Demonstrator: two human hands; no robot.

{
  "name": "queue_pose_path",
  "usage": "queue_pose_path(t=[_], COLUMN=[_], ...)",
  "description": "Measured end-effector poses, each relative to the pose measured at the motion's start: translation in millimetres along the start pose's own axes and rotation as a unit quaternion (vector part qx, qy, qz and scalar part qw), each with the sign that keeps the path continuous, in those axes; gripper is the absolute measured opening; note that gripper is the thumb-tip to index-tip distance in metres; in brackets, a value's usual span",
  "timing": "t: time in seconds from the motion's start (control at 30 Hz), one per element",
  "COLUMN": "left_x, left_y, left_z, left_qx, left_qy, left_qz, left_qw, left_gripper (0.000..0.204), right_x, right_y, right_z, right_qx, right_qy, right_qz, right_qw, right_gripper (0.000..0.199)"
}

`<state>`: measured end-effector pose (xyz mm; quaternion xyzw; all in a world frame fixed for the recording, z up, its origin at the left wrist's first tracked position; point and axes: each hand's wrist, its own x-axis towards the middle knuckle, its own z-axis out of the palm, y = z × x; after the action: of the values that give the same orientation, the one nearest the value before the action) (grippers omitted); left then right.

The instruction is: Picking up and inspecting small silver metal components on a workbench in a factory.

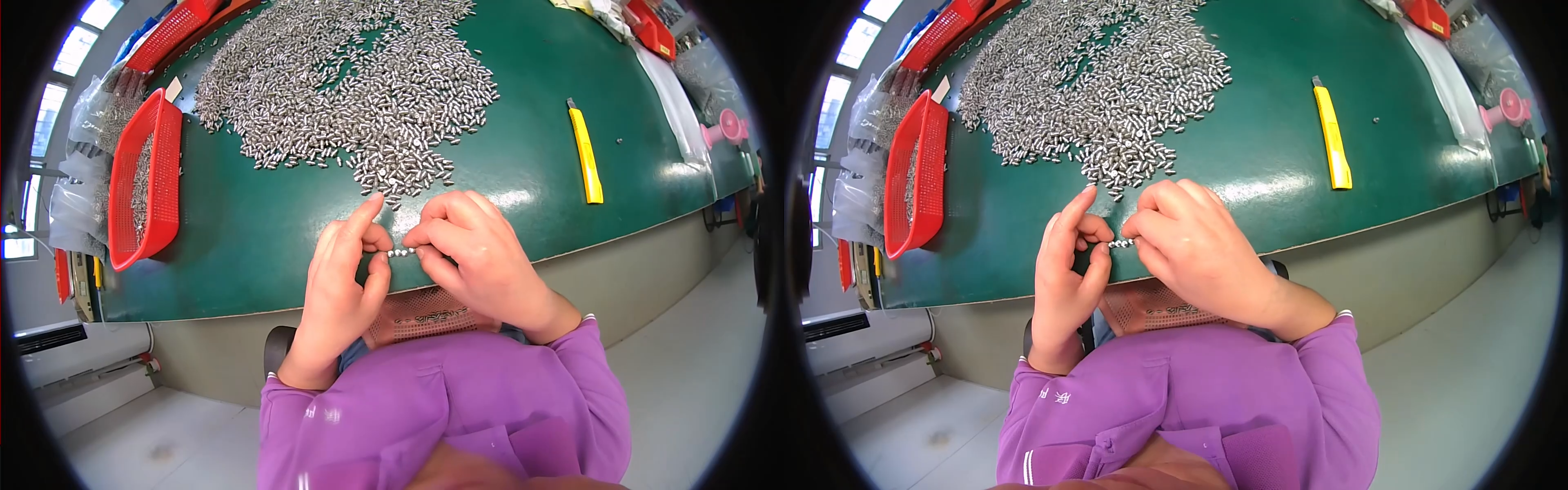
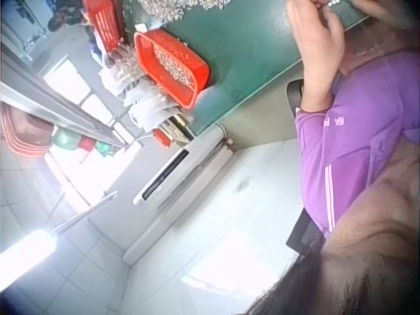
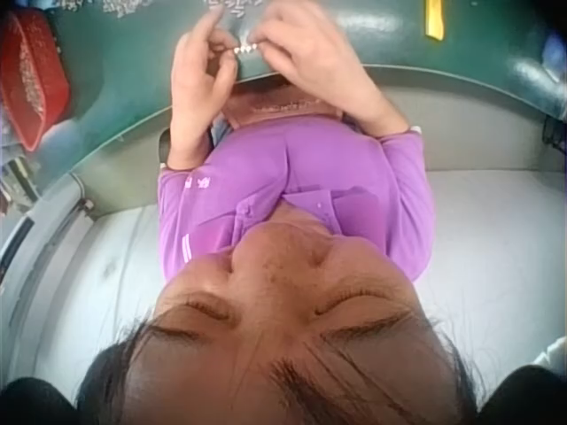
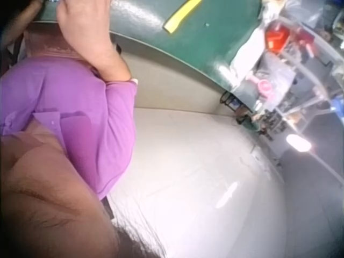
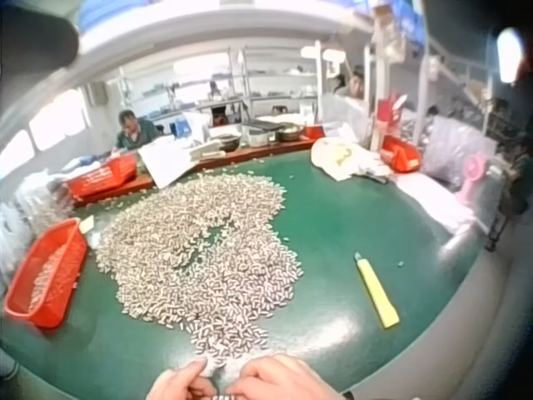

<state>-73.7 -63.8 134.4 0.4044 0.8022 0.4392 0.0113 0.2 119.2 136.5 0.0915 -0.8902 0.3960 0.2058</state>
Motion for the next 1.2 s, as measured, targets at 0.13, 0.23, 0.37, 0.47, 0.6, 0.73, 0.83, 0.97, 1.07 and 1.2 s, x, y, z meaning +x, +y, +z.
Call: queue_pose_path(t=[0.13, 0.23, 0.37, 0.47, 0.6, 0.73, 0.83, 0.97, 1.07, 1.2], left_x=[0, 0, -1, -3, -4, -6, 3, 22, 24, 26], left_y=[0, 1, 0, 0, 0, 6, 5, 2, 1, 0], left_z=[1, 1, 0, -3, -16, -18, -1, 13, 16, 16], left_qx=[-0.005, -0.009, -0.008, -0.028, -0.041, -0.157, -0.039, 0.055, 0.049, 0.037], left_qy=[0.003, 0.003, -0.015, -0.034, -0.13, -0.13, 0.03, 0.061, 0.051, 0.046], left_qz=[-0.005, -0.003, -0.002, 0.028, 0.102, 0.035, -0.014, 0.015, 0.002, 0.003], left_qw=[1.0, 1.0, 1.0, 0.999, 0.985, 0.978, 0.999, 0.997, 0.997, 0.998], left_gripper=[0.067, 0.067, 0.068, 0.066, 0.064, 0.061, 0.068, 0.068, 0.065, 0.062], right_x=[-1, -2, -3, -6, -15, -14, -1, 14, 18, 18], right_y=[1, 1, 1, 0, 0, 0, 1, 6, 9, 8], right_z=[1, 1, 1, -4, -17, -24, -23, -11, -4, -2], right_qx=[-0.002, -0.002, -0.006, -0.004, 0.019, 0.032, -0.037, -0.118, -0.131, -0.147], right_qy=[-0.004, -0.01, -0.009, -0.02, -0.068, -0.062, 0.002, 0.067, 0.064, 0.061], right_qz=[0.004, 0.0, -0.003, -0.007, -0.043, -0.035, 0.005, 0.026, 0.012, 0.019], right_qw=[1.0, 1.0, 1.0, 1.0, 0.997, 0.997, 0.999, 0.99, 0.989, 0.987], right_gripper=[0.012, 0.01, 0.011, 0.01, 0.013, 0.016, 0.019, 0.021, 0.018, 0.013])
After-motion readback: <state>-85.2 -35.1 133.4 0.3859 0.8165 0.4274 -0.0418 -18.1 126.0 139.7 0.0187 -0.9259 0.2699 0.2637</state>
